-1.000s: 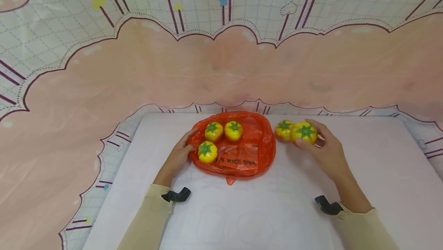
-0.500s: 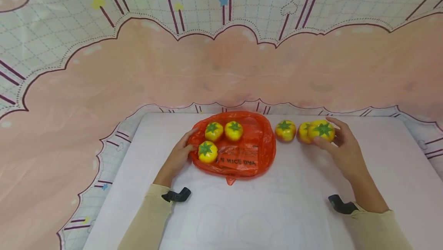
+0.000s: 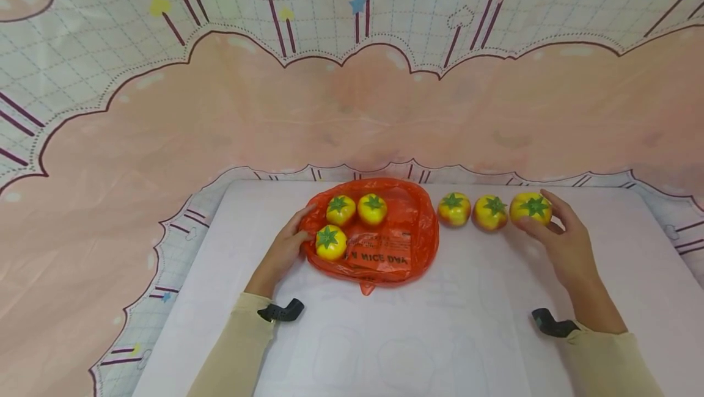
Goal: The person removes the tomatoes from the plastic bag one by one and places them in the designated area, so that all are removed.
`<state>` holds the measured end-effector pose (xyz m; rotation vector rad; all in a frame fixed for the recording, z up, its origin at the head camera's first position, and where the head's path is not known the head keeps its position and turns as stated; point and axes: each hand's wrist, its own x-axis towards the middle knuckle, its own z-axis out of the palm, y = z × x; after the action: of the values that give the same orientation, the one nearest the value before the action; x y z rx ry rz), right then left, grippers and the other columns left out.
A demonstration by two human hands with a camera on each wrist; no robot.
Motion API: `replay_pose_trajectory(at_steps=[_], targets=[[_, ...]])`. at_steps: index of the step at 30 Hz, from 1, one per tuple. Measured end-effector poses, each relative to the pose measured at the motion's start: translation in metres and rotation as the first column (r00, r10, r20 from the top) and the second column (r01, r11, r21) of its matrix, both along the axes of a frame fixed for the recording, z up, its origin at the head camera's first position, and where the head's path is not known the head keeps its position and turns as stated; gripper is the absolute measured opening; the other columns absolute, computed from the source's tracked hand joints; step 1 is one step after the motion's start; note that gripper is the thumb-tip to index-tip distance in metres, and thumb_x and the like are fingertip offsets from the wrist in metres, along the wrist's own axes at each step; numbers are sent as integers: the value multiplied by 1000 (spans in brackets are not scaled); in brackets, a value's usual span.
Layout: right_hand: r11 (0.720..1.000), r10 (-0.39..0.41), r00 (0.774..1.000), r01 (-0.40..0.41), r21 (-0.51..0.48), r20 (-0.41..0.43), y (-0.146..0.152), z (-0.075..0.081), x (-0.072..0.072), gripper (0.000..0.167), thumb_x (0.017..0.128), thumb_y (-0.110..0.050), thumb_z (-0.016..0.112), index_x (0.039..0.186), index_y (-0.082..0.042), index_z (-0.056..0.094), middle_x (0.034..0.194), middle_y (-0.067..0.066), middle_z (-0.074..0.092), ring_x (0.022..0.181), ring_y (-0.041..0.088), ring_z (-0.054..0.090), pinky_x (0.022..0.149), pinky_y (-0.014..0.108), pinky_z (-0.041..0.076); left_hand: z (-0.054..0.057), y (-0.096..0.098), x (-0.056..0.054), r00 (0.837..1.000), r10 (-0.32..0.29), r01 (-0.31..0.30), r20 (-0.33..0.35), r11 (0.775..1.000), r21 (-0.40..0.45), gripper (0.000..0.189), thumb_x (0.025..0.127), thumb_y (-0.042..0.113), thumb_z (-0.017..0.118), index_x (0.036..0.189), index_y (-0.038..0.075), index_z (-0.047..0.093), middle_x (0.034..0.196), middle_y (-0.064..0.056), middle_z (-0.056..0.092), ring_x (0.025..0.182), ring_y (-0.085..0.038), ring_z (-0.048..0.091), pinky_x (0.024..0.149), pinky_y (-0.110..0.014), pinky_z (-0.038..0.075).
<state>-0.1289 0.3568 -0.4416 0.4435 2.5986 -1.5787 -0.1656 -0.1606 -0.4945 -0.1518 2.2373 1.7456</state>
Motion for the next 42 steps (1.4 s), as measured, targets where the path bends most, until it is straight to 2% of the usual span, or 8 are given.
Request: replay_pose_trajectory(at_steps=[8,15,18,21,23,29,37,42], targets=[[995,-61,997,64,-81,42,10,-13,-7,79,95,-51,63,161,-45,20,173,10,4,156,42,17,72,3,51,0,0,1,1000,2,-2,-3,1000,2,64,94,14,48,147,49,46,164,9,34,149,-25,36,119,-49,38],[984,-77,992,91,-152,95,16,-22,-9,82,93,-46,68,161,-42,24,174,3,5,155,34,20,75,6,53,1,0,1,1000,-3,3,-8,1000,-26,64,94,15,47,148,49,45,164,8,34,139,-27,43,95,-40,50],[995,-53,993,61,-75,105,17,-23,-8,81,93,-52,65,161,-43,22,174,5,4,153,41,20,90,13,53,0,-1,1,1000,-3,2,-11,1000,-14,64,94,14,47,148,49,45,164,9,34,146,-25,39,109,-45,47],[999,-40,992,40,0,116,16,-24,-8,81,93,-58,61,161,-44,19,173,9,5,150,46,23,107,27,44,0,-1,1,1000,0,0,-8,1000,-1,64,94,14,47,147,50,46,164,9,33,151,-24,33,121,-51,36],[999,-39,992,37,20,120,16,-24,-9,81,94,-59,60,161,-45,18,173,12,5,149,48,23,111,37,38,0,-1,1,1000,-1,1,-6,1000,4,64,94,14,48,146,50,46,165,9,32,153,-24,30,124,-52,30],[1000,-19,994,17,18,107,17,-26,-10,79,95,-57,59,161,-44,18,172,15,7,146,48,26,113,46,34,-1,-1,1,1000,3,-3,-4,1000,7,63,94,14,48,145,52,46,165,10,32,151,-24,33,123,-51,32],[998,10,995,-17,67,99,18,-29,-11,78,96,-56,58,162,-41,19,172,17,8,146,52,28,108,40,41,-3,-1,0,1000,-2,3,-14,1000,10,64,94,14,49,146,50,46,165,10,32,152,-24,33,123,-51,32],[994,35,994,-45,98,99,17,-31,-11,79,97,-56,58,163,-38,19,170,21,9,145,55,28,111,57,37,-3,-2,0,999,-13,14,-32,1000,27,65,93,12,48,146,49,47,165,9,31,154,-23,29,125,-48,28]])
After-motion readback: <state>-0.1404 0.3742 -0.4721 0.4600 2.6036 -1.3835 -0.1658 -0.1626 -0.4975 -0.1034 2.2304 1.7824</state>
